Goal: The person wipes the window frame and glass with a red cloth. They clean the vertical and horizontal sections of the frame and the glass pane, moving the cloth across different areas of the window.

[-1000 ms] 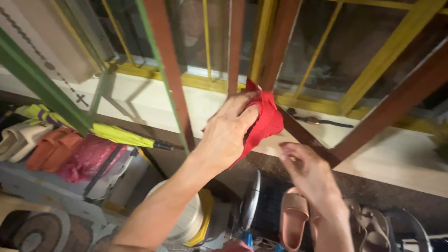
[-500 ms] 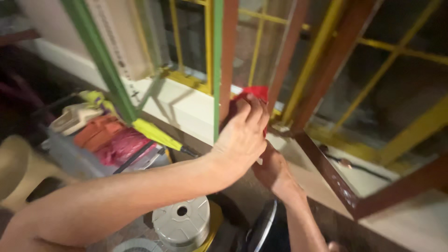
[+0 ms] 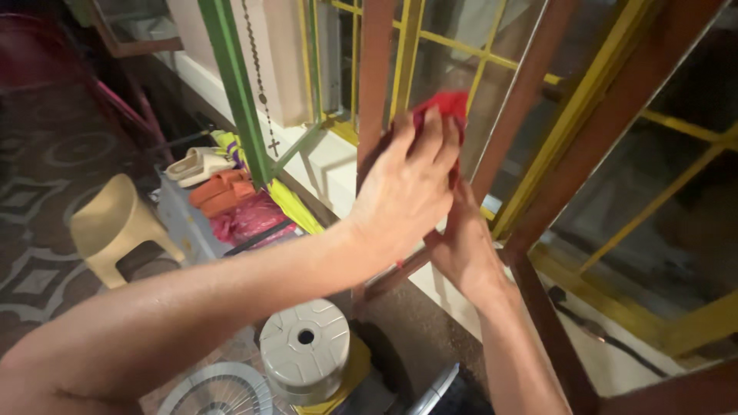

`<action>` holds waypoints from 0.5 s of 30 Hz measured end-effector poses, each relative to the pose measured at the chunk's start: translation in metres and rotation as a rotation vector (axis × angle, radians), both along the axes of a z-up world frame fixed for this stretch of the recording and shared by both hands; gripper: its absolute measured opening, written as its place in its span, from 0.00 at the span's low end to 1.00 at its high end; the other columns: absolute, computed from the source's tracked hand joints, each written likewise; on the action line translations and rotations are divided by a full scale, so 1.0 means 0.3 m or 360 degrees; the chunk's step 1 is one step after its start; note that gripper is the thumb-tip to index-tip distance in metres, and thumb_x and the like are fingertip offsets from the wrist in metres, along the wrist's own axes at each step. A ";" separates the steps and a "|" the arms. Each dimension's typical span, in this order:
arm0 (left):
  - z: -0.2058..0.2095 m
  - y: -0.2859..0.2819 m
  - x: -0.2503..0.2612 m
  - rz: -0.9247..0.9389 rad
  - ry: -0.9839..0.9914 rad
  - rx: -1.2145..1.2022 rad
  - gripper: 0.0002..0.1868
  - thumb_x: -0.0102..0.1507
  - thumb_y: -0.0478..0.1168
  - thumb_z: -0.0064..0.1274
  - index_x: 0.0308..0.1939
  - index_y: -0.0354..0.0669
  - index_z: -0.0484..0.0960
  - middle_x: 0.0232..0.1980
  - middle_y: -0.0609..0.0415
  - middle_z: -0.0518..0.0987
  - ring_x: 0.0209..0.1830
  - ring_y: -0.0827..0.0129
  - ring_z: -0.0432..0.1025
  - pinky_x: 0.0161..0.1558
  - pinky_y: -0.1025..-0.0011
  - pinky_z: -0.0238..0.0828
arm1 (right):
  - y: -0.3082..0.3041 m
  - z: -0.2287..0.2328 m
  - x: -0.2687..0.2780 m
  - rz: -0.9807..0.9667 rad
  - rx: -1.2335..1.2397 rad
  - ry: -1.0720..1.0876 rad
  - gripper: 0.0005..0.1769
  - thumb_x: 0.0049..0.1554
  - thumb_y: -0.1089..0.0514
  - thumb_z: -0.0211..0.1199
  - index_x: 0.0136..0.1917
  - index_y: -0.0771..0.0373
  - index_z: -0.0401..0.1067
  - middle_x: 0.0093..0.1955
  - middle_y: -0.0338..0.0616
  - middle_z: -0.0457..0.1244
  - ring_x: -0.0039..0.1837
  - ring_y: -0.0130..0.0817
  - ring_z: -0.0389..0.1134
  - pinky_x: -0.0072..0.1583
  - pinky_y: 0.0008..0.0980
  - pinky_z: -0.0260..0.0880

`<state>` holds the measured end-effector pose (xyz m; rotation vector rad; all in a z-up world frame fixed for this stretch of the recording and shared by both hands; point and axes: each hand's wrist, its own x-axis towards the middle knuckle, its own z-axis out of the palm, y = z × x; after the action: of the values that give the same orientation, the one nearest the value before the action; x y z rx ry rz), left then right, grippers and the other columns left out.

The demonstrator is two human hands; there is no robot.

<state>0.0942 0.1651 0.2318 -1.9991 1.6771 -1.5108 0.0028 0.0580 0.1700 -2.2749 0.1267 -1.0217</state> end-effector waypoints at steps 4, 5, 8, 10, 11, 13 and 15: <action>0.096 -0.034 0.014 0.0031 -0.0050 -0.0165 0.20 0.57 0.47 0.53 0.47 0.42 0.90 0.71 0.40 0.70 0.73 0.44 0.59 0.71 0.42 0.48 | -0.018 0.098 0.002 0.0068 -0.0117 -0.0159 0.41 0.52 0.71 0.66 0.76 0.74 0.56 0.76 0.63 0.56 0.78 0.55 0.58 0.75 0.42 0.58; 0.117 -0.045 0.019 0.0031 -0.0063 -0.0219 0.20 0.57 0.47 0.54 0.47 0.42 0.90 0.71 0.40 0.70 0.73 0.44 0.58 0.71 0.42 0.48 | -0.027 0.124 0.004 0.0018 -0.0133 -0.0123 0.37 0.53 0.70 0.66 0.75 0.72 0.59 0.74 0.62 0.57 0.77 0.54 0.60 0.75 0.41 0.60; 0.170 -0.070 0.035 -0.0035 -0.0053 -0.0386 0.21 0.62 0.46 0.55 0.52 0.36 0.90 0.72 0.37 0.69 0.75 0.44 0.58 0.74 0.40 0.46 | -0.061 0.207 0.023 -0.0068 -0.0247 -0.0111 0.34 0.56 0.68 0.65 0.74 0.68 0.61 0.74 0.61 0.58 0.76 0.56 0.61 0.74 0.41 0.63; 0.203 -0.085 0.046 -0.0070 -0.0057 -0.0487 0.22 0.61 0.46 0.55 0.53 0.35 0.89 0.73 0.37 0.69 0.76 0.45 0.58 0.74 0.41 0.45 | -0.085 0.265 0.033 -0.0045 -0.0409 -0.0226 0.38 0.55 0.70 0.64 0.77 0.69 0.58 0.78 0.65 0.54 0.79 0.61 0.56 0.76 0.43 0.61; 0.218 -0.092 0.051 -0.0091 -0.0060 -0.0539 0.22 0.61 0.45 0.55 0.53 0.34 0.89 0.74 0.37 0.69 0.76 0.45 0.59 0.75 0.42 0.45 | -0.094 0.287 0.034 -0.0043 -0.0473 -0.0258 0.39 0.56 0.69 0.65 0.78 0.69 0.56 0.78 0.66 0.52 0.79 0.62 0.55 0.77 0.45 0.59; 0.248 -0.105 0.062 -0.0092 -0.0086 -0.0616 0.19 0.62 0.45 0.56 0.49 0.33 0.89 0.72 0.41 0.70 0.74 0.49 0.60 0.75 0.42 0.47 | -0.113 0.330 0.034 -0.0040 -0.0599 -0.0321 0.42 0.56 0.68 0.67 0.80 0.70 0.54 0.79 0.68 0.49 0.81 0.64 0.51 0.78 0.47 0.57; 0.281 -0.117 0.076 -0.0109 -0.0073 -0.0654 0.16 0.61 0.43 0.57 0.46 0.35 0.89 0.67 0.46 0.73 0.70 0.54 0.63 0.70 0.45 0.53 | -0.121 0.364 0.044 -0.0066 -0.0662 -0.0366 0.42 0.58 0.68 0.67 0.81 0.70 0.53 0.82 0.69 0.47 0.83 0.65 0.49 0.80 0.48 0.54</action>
<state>0.1170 0.1299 0.3161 -2.0829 1.5275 -2.0487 0.0160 0.0216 0.2793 -2.5015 -0.1501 -1.4318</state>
